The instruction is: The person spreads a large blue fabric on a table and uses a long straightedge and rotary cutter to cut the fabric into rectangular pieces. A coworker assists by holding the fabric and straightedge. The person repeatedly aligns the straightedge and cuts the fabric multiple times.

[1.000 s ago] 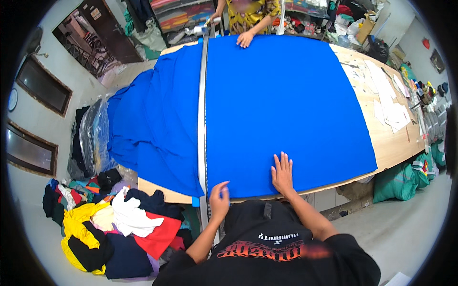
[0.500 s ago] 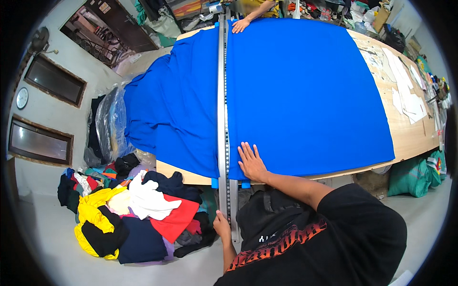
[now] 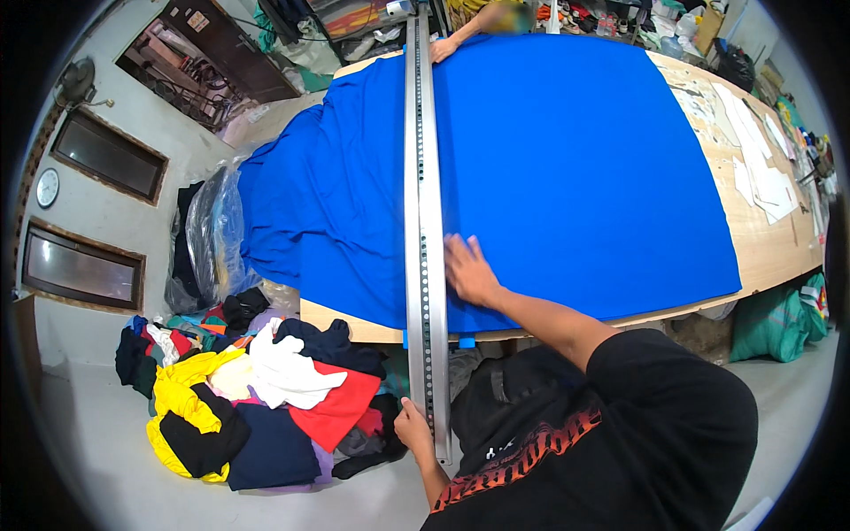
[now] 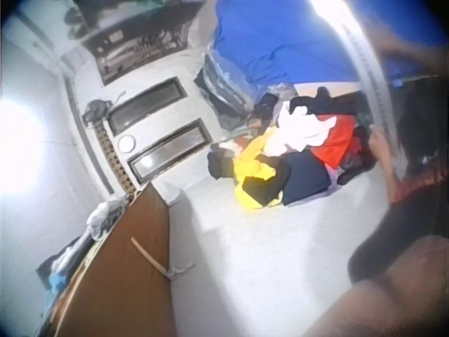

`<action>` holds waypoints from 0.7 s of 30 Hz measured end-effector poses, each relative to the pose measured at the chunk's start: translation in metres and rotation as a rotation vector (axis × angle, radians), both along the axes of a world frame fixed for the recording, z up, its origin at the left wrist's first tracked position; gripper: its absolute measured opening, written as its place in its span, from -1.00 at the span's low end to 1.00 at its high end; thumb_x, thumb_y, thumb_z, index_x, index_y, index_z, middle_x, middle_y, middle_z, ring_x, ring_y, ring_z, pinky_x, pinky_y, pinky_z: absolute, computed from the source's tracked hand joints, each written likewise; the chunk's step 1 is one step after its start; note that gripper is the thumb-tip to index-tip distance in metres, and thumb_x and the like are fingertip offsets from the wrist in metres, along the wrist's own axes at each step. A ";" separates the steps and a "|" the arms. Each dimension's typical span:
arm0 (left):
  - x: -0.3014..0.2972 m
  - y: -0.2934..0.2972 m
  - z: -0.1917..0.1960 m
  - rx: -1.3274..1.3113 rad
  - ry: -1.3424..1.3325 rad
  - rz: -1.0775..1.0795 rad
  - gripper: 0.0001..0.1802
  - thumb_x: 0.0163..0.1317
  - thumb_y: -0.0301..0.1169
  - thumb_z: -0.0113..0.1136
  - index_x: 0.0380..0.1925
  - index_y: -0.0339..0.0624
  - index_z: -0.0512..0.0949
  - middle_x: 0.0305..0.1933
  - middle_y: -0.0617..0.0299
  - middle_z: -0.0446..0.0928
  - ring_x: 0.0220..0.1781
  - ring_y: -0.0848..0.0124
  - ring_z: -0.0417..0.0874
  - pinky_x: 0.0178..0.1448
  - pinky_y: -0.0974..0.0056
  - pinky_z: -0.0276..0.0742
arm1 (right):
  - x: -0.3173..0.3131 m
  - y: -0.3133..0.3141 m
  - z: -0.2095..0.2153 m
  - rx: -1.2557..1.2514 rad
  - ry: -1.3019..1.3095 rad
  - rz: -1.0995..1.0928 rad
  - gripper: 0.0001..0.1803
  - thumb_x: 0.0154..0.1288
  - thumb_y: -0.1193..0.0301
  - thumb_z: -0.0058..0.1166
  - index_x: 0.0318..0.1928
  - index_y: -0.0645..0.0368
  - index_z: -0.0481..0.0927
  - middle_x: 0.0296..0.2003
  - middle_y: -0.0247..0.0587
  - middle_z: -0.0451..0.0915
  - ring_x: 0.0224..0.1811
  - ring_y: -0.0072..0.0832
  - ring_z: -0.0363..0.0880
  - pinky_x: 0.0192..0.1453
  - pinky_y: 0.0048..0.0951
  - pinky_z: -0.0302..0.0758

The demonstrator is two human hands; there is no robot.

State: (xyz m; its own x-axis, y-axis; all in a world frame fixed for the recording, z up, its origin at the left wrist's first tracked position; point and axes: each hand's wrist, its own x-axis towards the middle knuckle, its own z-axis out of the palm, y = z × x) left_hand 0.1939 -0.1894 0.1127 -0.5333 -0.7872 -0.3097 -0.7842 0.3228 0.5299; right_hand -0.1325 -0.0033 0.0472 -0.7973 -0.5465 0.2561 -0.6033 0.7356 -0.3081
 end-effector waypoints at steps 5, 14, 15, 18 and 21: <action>-0.008 0.000 -0.003 0.069 0.046 -0.006 -0.27 0.55 0.09 -0.05 -0.55 -0.38 0.60 -0.60 -0.10 0.55 -0.48 -0.06 0.59 -0.24 -0.11 0.42 | -0.072 -0.004 -0.011 0.192 -0.102 -0.345 -0.36 0.61 0.18 -0.21 0.57 0.20 0.27 0.64 0.21 -0.01 0.73 0.14 -0.25 0.71 0.33 -0.33; -0.022 0.003 -0.031 -0.070 0.397 0.030 -0.62 0.50 -0.18 0.15 -0.18 -0.34 0.68 -0.26 0.00 0.73 -0.27 0.14 0.71 -0.07 0.08 0.59 | -0.025 0.051 -0.003 0.020 -0.050 -0.238 -0.38 0.67 0.11 -0.21 0.60 0.02 0.24 0.64 0.14 0.02 0.74 0.01 -0.16 0.73 0.23 -0.27; -0.028 -0.003 -0.036 -0.095 0.385 -0.009 -0.70 0.47 -0.27 0.20 -0.05 -0.31 0.67 -0.09 0.02 0.73 -0.17 0.20 0.72 0.01 0.15 0.62 | -0.007 0.070 0.001 -0.005 -0.067 -0.266 -0.38 0.66 0.13 -0.17 0.60 0.03 0.23 0.63 0.15 0.04 0.73 0.01 -0.14 0.73 0.21 -0.24; -0.069 -0.012 -0.046 -0.055 0.475 -0.051 -0.70 0.47 -0.27 0.20 -0.05 -0.31 0.68 -0.12 0.03 0.72 -0.18 0.22 0.72 -0.02 0.14 0.61 | 0.038 0.143 0.013 0.029 -0.051 -0.314 -0.41 0.64 0.21 -0.10 0.56 0.06 0.28 0.61 0.17 0.08 0.70 0.07 -0.06 0.71 0.23 -0.16; -0.130 -0.023 -0.055 -0.202 0.336 -0.150 -0.60 0.43 -0.15 0.25 -0.02 -0.29 0.68 -0.10 -0.03 0.70 -0.08 0.03 0.69 0.07 0.01 0.58 | 0.068 0.214 0.020 0.001 -0.059 -0.531 -0.45 0.62 0.27 -0.08 0.53 0.08 0.33 0.60 0.21 0.10 0.67 0.14 0.00 0.68 0.27 -0.11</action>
